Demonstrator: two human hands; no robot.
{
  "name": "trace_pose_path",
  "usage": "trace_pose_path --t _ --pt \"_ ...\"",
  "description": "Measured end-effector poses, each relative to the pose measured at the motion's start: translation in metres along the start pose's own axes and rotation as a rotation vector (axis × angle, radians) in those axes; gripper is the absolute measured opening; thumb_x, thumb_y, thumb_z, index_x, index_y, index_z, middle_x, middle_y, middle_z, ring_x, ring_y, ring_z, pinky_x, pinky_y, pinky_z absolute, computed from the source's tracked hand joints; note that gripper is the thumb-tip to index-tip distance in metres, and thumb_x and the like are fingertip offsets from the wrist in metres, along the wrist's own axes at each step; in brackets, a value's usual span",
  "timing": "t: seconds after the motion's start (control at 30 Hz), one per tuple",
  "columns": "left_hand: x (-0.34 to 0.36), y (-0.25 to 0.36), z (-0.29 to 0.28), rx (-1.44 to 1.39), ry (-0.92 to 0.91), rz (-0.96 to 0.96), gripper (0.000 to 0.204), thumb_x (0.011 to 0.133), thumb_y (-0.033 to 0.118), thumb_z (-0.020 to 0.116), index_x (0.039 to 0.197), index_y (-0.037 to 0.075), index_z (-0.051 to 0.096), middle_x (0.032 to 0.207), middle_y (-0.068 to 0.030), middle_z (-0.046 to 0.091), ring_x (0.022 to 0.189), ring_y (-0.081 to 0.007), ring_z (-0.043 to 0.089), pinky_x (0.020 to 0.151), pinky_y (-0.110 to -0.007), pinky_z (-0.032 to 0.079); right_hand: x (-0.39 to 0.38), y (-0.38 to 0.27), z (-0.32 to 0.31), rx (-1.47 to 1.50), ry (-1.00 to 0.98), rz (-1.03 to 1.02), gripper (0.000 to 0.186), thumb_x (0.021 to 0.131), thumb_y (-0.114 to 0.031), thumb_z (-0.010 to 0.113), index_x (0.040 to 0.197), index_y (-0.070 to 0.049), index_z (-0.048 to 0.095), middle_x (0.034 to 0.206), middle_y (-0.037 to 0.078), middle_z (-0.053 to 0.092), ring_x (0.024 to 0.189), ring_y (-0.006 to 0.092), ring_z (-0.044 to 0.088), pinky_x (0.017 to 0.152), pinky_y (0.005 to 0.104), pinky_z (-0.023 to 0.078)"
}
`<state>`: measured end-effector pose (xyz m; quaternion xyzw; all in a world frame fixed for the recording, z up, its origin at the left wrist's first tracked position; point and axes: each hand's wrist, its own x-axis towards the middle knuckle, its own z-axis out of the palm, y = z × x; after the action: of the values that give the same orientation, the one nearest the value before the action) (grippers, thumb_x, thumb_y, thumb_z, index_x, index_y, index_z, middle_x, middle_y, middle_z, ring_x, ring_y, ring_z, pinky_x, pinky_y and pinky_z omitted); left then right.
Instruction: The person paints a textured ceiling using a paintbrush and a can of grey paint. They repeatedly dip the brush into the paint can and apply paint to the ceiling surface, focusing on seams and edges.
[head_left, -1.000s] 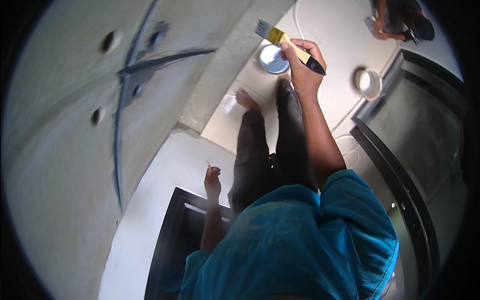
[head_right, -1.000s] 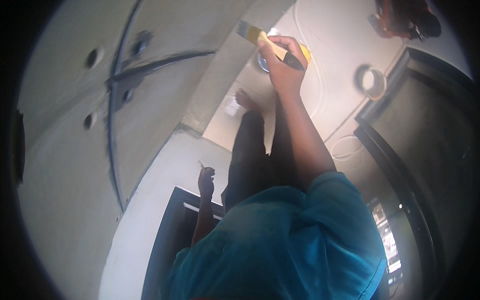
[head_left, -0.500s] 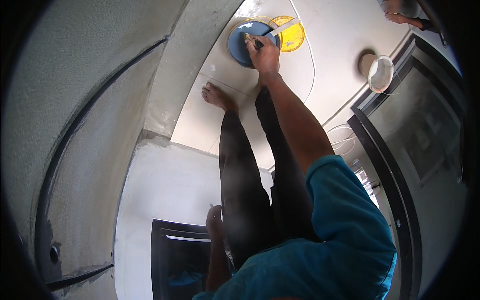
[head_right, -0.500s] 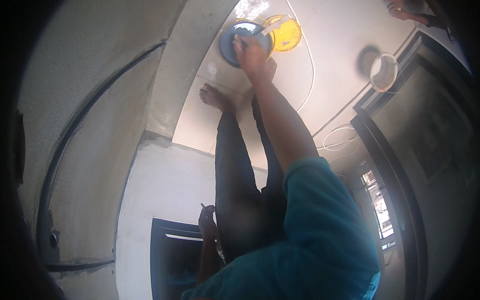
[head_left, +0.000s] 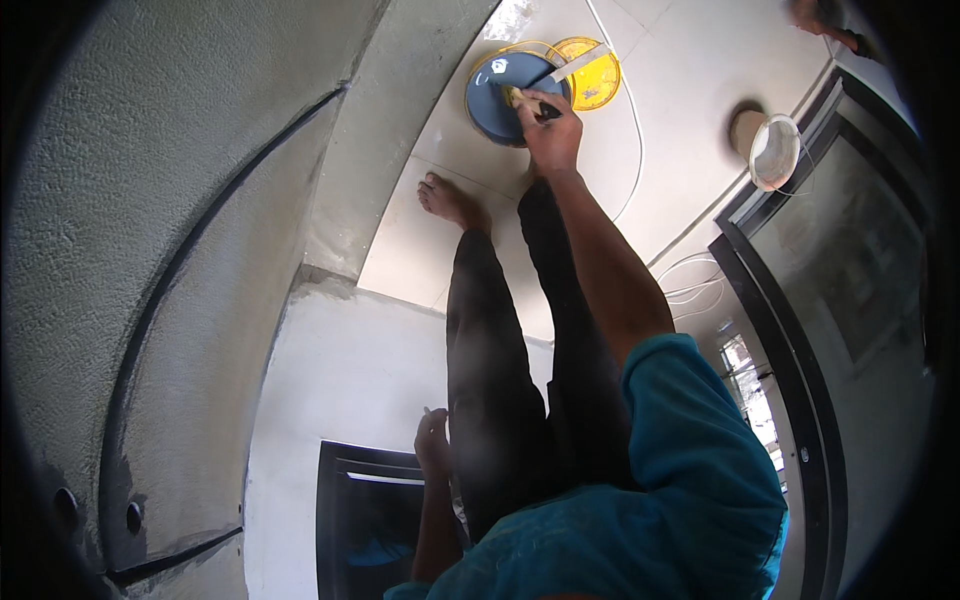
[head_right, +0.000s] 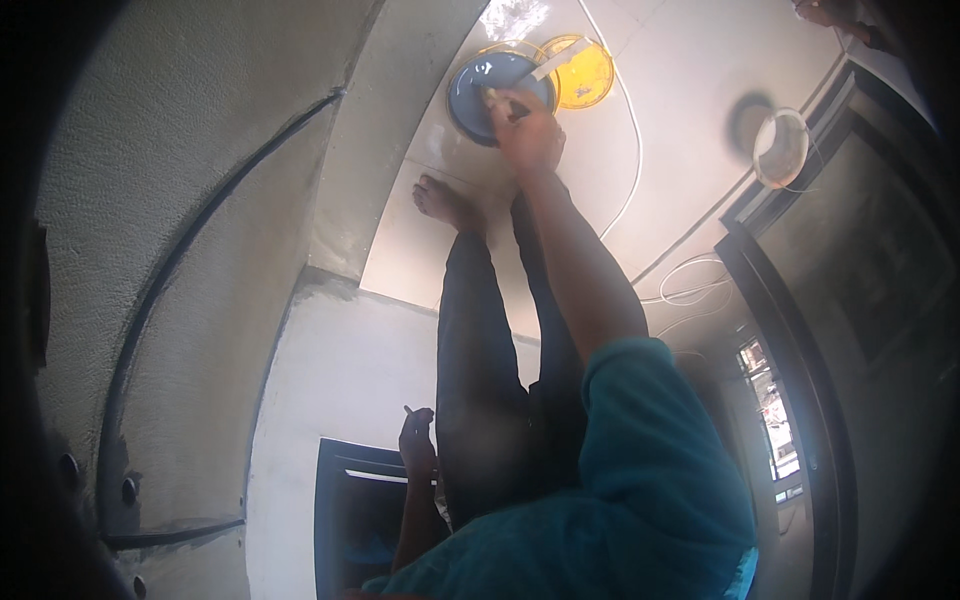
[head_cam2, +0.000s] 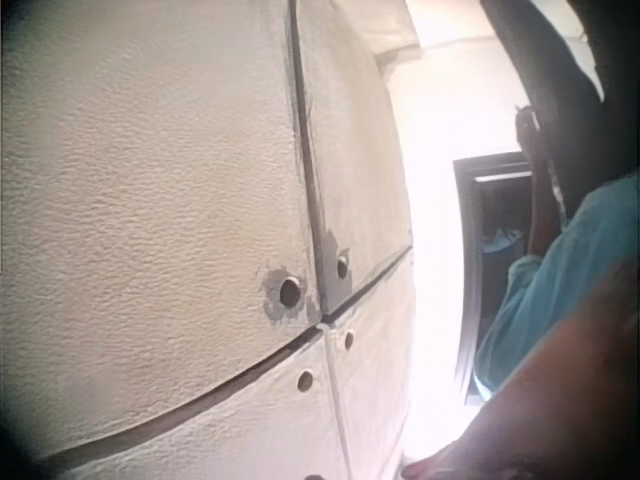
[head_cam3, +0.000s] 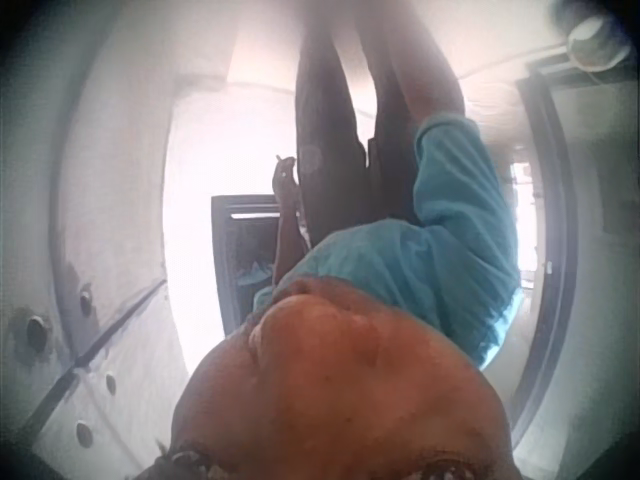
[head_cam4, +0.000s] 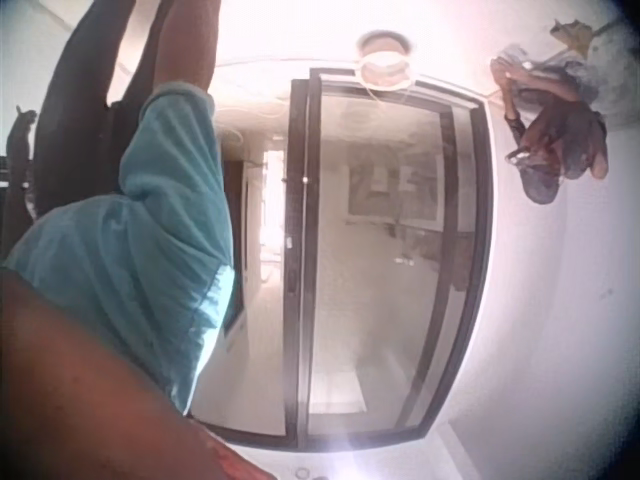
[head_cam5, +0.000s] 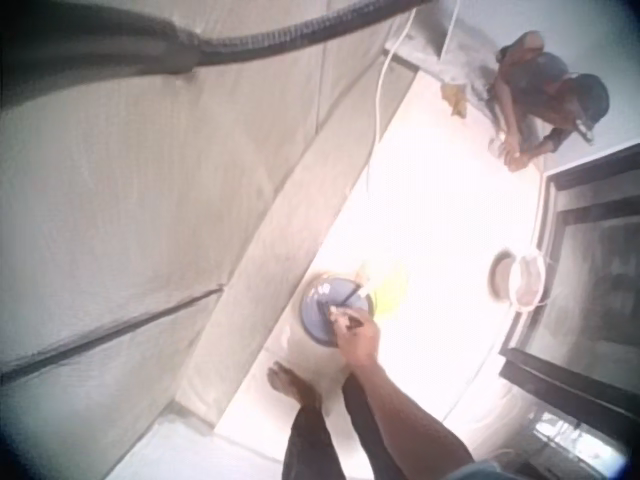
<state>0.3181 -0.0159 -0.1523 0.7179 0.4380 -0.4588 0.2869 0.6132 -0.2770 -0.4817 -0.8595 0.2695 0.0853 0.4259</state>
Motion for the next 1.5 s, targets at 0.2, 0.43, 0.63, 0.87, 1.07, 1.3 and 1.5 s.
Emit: trace_pose_path --t 0.2,0.43,0.63,0.87,1.07,1.3,1.5 --pt "0.003 -0.001 -0.012 -0.062 0.035 0.002 0.026 0.101 0.017 0.051 0.108 -0.002 0.068 0.104 -0.0164 0.069 0.102 -0.0298 0.066 0.092 -0.037 0.050 0.018 0.046 -0.017 0.930 0.038 0.743 0.024 0.089 -0.018 0.076 0.098 0.002 0.067 0.080 0.008 0.067 0.067 0.0153 0.065 0.060 0.0263 0.053" --pt "0.018 -0.040 -0.016 0.107 0.050 0.245 0.026 0.099 0.018 0.055 0.113 0.001 0.068 0.110 -0.0154 0.069 0.103 -0.0301 0.066 0.091 -0.038 0.052 0.008 0.137 -0.001 1.564 -0.403 0.733 0.030 0.104 -0.036 0.052 0.109 -0.008 0.061 0.078 -0.002 0.061 0.059 0.0101 0.055 0.048 0.0227 0.043" --pt "-0.003 -0.025 -0.036 0.092 0.101 0.349 0.027 0.099 0.025 0.055 0.111 0.004 0.067 0.106 -0.0161 0.069 0.102 -0.0327 0.066 0.089 -0.041 0.052 -0.054 -0.047 -0.079 1.678 -0.506 0.746 0.016 0.102 -0.025 0.056 0.107 -0.012 0.064 0.089 0.005 0.069 0.067 0.0151 0.064 0.061 0.0277 0.054" --pt "-0.038 0.008 -0.100 0.296 0.339 0.652 0.022 0.105 0.015 0.045 0.108 0.005 0.064 0.096 -0.0142 0.067 0.090 -0.0308 0.066 0.077 -0.039 0.054 -0.080 -0.352 -0.136 2.077 -0.602 -0.020 0.026 0.102 -0.014 0.053 0.126 -0.004 0.054 0.121 0.015 0.060 0.106 0.0238 0.062 0.088 0.0398 0.050" --pt "-0.044 -0.036 -0.096 -0.019 0.266 0.375 0.038 0.102 0.036 0.051 0.110 0.003 0.069 0.099 -0.0158 0.071 0.095 -0.0281 0.068 0.086 -0.038 0.051 -0.064 -0.462 -0.152 1.748 -0.109 -0.337 0.025 0.097 -0.004 0.061 0.121 0.000 0.054 0.102 0.019 0.069 0.081 0.0259 0.072 0.079 0.0393 0.058" --pt "-0.052 -0.037 -0.083 -0.160 0.201 0.216 0.027 0.101 0.028 0.060 0.111 0.005 0.071 0.098 -0.0113 0.073 0.094 -0.0197 0.069 0.087 -0.033 0.053 -0.016 -0.492 -0.149 1.963 0.160 -0.437 0.017 0.090 0.000 0.070 0.103 0.004 0.062 0.091 0.017 0.071 0.080 0.0187 0.072 0.075 0.0303 0.061" --pt "-0.055 -0.022 -0.084 -0.129 0.186 0.089 0.030 0.100 0.029 0.061 0.113 0.004 0.071 0.102 -0.0129 0.073 0.100 -0.0214 0.069 0.089 -0.034 0.052 -0.095 -0.504 -0.097 1.809 -0.017 -0.248 0.018 0.091 -0.015 0.073 0.100 -0.001 0.065 0.089 0.013 0.070 0.079 0.0155 0.071 0.063 0.0278 0.059"
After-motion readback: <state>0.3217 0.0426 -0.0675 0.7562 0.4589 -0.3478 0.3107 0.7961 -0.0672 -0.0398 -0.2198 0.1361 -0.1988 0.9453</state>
